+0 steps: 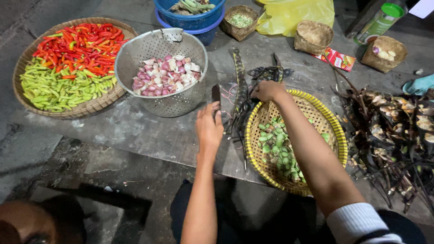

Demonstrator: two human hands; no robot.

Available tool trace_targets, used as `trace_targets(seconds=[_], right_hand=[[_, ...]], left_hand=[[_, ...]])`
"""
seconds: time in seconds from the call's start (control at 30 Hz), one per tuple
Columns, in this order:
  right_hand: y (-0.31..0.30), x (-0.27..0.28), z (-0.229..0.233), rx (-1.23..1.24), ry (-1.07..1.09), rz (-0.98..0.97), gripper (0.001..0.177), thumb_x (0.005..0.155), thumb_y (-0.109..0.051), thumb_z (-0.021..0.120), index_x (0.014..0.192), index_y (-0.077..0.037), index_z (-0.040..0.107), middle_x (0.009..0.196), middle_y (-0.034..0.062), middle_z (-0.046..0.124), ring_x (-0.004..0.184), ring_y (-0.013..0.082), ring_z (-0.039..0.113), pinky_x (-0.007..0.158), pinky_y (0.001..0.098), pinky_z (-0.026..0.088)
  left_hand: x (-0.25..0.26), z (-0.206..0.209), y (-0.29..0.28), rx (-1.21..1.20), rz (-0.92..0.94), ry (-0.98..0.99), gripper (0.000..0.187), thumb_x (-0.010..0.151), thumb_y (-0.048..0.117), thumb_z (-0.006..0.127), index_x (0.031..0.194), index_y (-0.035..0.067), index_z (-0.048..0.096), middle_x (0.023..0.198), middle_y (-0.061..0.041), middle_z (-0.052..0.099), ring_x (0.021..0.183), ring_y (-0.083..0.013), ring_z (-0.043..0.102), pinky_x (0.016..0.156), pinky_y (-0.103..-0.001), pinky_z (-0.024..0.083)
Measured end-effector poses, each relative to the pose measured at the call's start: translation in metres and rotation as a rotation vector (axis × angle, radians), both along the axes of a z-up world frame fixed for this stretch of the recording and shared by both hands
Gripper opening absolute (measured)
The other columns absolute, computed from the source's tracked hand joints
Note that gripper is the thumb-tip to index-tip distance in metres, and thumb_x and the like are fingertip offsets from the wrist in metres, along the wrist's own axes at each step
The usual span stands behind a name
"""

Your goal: The person sits on the floor and shells long dark seed pods, removing the green seeds and placing them into a woven basket. The person uses a knife to assist in opening some pods and discards the empty pod shells to the side.

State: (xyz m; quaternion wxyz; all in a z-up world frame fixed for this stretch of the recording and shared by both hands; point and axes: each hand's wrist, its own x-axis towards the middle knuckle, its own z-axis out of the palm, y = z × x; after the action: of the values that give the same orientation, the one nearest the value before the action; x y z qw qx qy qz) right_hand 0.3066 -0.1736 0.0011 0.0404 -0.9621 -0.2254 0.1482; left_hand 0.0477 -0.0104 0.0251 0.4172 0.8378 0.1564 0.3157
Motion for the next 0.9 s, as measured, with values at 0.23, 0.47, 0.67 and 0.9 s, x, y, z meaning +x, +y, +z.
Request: trace_targets(seconds=[0.23, 0.47, 0.67, 0.9], right_hand=[[0.002, 0.009, -0.011, 0.040, 0.033, 0.191, 0.034, 0.080, -0.045, 0.078, 0.110, -0.029, 0.080, 0.117, 0.0058, 0.078, 0.110, 0.0292, 0.072, 0.094, 0.0423, 0.056], [0.021, 0.002, -0.008, 0.028, -0.162, 0.019, 0.051, 0.067, -0.042, 0.092, 0.107, -0.015, 0.077, 0.116, 0.0211, 0.069, 0.110, 0.0384, 0.066, 0.092, 0.0453, 0.055], [0.018, 0.003, -0.011, 0.306, -0.062, -0.110, 0.023, 0.073, -0.020, 0.081, 0.096, -0.018, 0.082, 0.107, 0.0144, 0.077, 0.099, 0.0326, 0.071, 0.090, 0.0429, 0.056], [-0.007, 0.000, 0.024, 1.016, 0.399, -0.157, 0.022, 0.088, 0.005, 0.069, 0.110, 0.000, 0.070, 0.088, 0.0110, 0.069, 0.077, 0.0190, 0.070, 0.070, 0.0323, 0.064]], left_hand=[[0.015, -0.004, -0.014, -0.056, -0.094, 0.069, 0.026, 0.089, 0.007, 0.071, 0.114, 0.009, 0.071, 0.108, -0.013, 0.076, 0.101, -0.0332, 0.072, 0.087, -0.042, 0.055], [0.048, -0.022, -0.018, 0.221, -0.305, 0.520, 0.036, 0.078, 0.029, 0.081, 0.111, 0.017, 0.075, 0.107, -0.016, 0.075, 0.101, -0.0344, 0.071, 0.090, -0.045, 0.055], [0.072, -0.045, -0.021, 0.307, -0.279, 0.660, 0.034, 0.085, 0.037, 0.079, 0.104, 0.010, 0.077, 0.105, -0.019, 0.074, 0.104, -0.0381, 0.069, 0.089, -0.051, 0.053], [0.070, -0.044, -0.023, 0.179, -0.245, 0.526, 0.023, 0.085, 0.038, 0.078, 0.095, 0.018, 0.079, 0.099, -0.014, 0.076, 0.098, -0.0352, 0.072, 0.086, -0.050, 0.054]])
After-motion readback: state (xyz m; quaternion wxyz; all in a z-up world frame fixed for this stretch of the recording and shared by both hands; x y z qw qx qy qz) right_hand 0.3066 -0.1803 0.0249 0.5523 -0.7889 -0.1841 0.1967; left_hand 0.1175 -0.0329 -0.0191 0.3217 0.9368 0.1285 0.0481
